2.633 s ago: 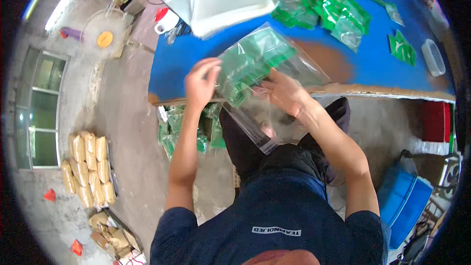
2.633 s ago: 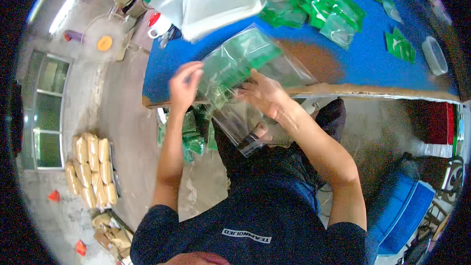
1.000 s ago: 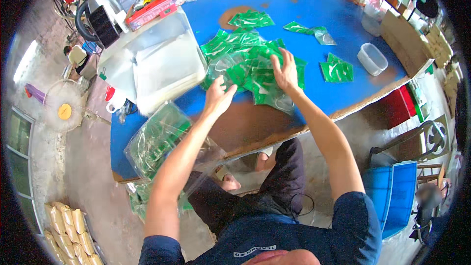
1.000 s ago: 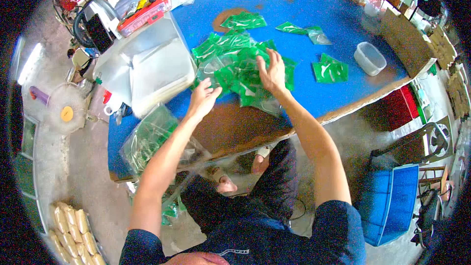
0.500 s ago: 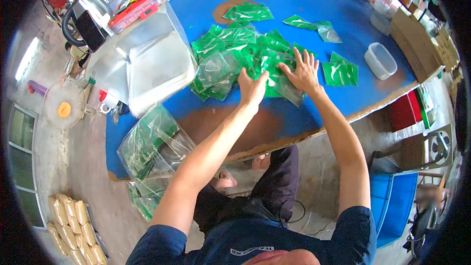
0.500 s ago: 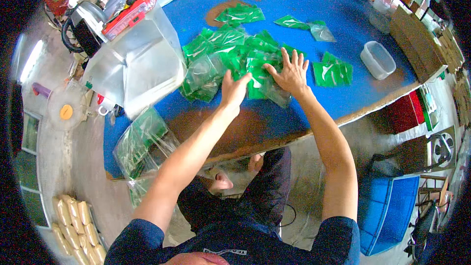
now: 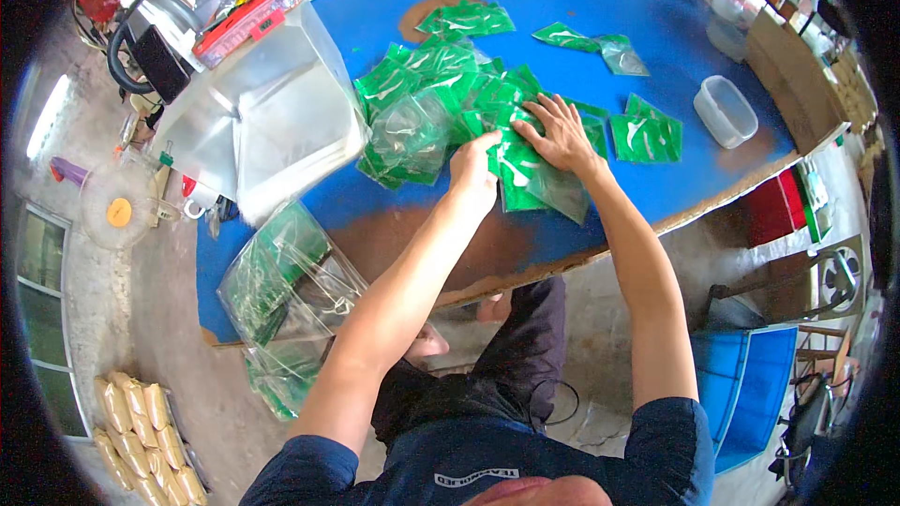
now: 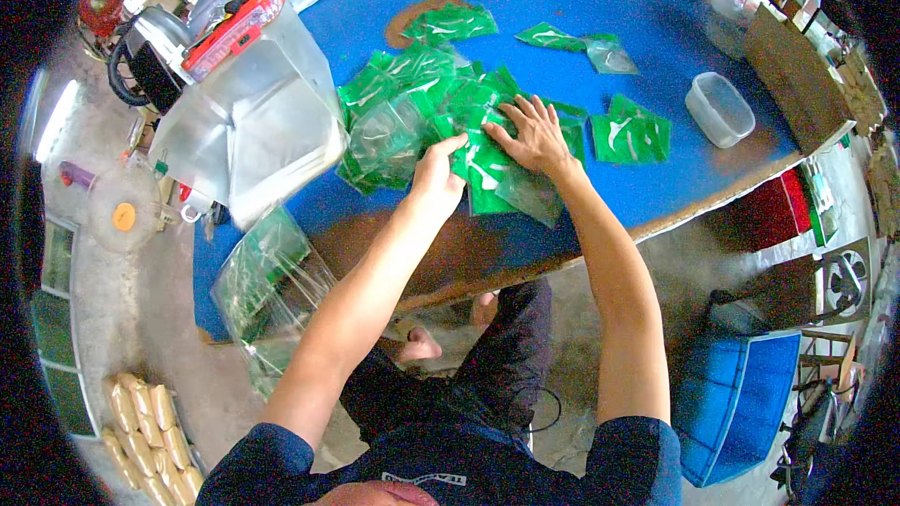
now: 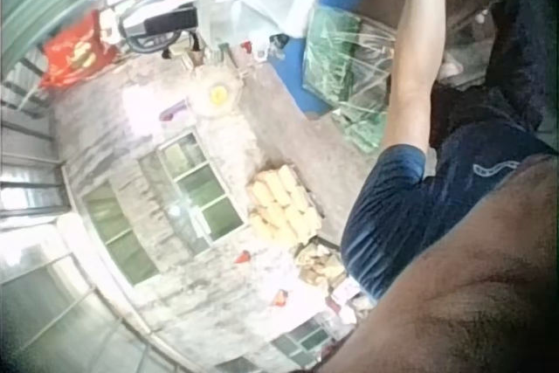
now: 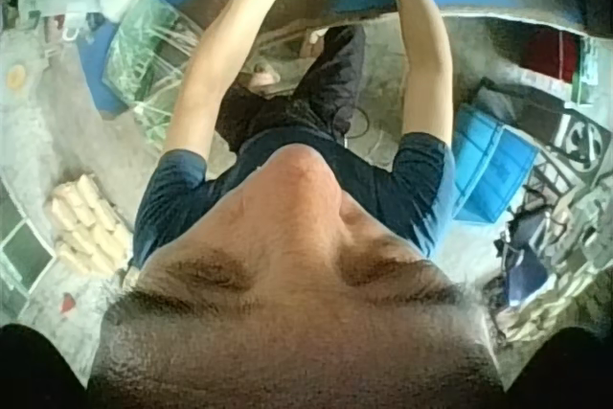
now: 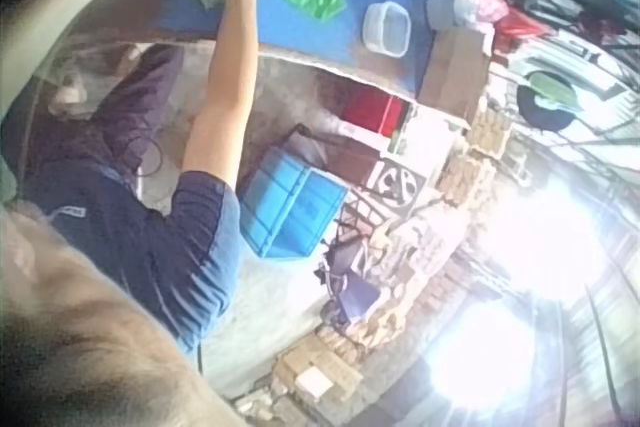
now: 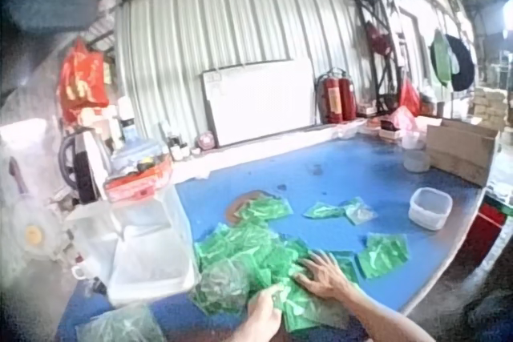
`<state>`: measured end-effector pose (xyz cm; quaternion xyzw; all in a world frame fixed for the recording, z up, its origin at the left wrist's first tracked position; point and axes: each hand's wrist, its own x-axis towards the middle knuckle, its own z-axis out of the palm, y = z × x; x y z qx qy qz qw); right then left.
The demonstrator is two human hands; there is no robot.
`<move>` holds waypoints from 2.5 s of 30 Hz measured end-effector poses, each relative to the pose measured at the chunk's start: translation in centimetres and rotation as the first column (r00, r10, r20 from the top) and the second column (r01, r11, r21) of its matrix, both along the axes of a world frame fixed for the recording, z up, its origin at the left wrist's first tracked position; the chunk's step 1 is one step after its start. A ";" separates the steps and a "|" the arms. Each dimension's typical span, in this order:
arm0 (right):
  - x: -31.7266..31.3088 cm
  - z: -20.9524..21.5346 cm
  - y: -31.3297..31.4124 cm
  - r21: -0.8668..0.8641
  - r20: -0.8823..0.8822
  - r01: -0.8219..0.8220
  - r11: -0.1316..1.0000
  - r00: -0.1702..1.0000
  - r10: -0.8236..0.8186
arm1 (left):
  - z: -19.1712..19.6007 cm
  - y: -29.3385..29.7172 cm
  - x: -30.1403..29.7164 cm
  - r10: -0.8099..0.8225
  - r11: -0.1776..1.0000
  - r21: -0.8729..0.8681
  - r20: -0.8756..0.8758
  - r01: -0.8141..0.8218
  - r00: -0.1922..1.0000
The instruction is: The person sorts small green plastic items by hand, placing them into clear plastic bags.
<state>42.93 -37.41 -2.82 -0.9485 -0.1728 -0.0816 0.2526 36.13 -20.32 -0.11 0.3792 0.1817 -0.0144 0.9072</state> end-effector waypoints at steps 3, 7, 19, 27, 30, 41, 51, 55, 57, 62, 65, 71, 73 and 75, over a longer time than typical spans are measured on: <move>-1.4 0.2 -1.4 0.026 -0.039 -0.014 1.000 0.999 0.015 | 0.5 -0.1 -0.9 -0.272 0.953 -0.117 0.071 0.279 0.960; -2.9 -0.4 -4.1 0.153 -0.083 -0.118 0.981 0.988 0.131 | 1.4 -0.4 -2.2 -0.456 0.867 -0.108 0.226 0.487 0.861; -9.3 3.4 6.1 0.861 -0.096 0.342 -0.376 0.835 0.541 | 1.9 -1.2 -4.8 -0.300 0.838 0.542 0.547 -0.057 0.782; 0.8 -2.5 7.3 -0.265 0.573 0.958 -0.107 0.246 0.782 | 9.3 6.2 -6.5 -0.277 -0.043 0.746 0.630 -0.664 0.726; 3.0 -3.0 3.8 -0.570 0.767 0.316 0.759 0.534 0.354 | 2.5 8.5 -6.1 -0.487 -0.358 0.851 0.182 -0.385 0.854; -0.9 1.2 -11.6 -0.058 0.296 0.488 0.871 0.842 -0.452 | 1.2 11.5 -8.8 -0.509 -0.404 0.844 0.114 -0.353 0.853; -12.1 -0.8 -3.2 -0.208 0.074 0.336 0.919 0.942 -0.328 | -0.7 13.7 -6.6 -0.653 -0.466 0.810 -0.042 -0.357 0.756; -15.1 -0.5 -2.2 -0.252 0.077 0.306 0.918 0.952 -0.296 | 0.1 14.0 -7.2 -0.629 -0.523 0.768 -0.056 -0.369 0.776; -15.9 0.0 -2.7 -0.119 0.026 0.212 0.970 0.977 -0.210 | 1.3 12.6 -9.6 -0.573 -0.502 0.788 0.007 -0.357 0.820; -15.4 2.2 -6.6 -0.067 0.135 0.175 0.982 0.977 -0.165 | 6.0 10.1 -22.4 -0.621 0.176 0.965 0.262 -0.194 0.739; -16.8 1.5 -4.8 -0.189 0.037 0.031 0.981 0.999 -0.024 | 3.7 10.7 -28.5 -0.748 0.347 0.895 0.084 0.280 0.658; -22.0 1.1 -0.9 -0.205 0.137 -0.169 0.964 0.970 0.199 | -6.1 10.5 -32.9 -0.610 0.641 0.568 -0.033 0.516 0.792; -22.8 1.6 -0.1 -0.241 0.126 -0.152 0.958 0.974 0.186 | -5.9 10.3 -32.8 -0.610 0.652 0.536 -0.049 0.536 0.791; -22.7 2.2 0.4 -0.277 0.100 -0.118 0.954 0.984 0.151 | -6.0 9.9 -32.7 -0.612 0.663 0.509 -0.055 0.549 0.789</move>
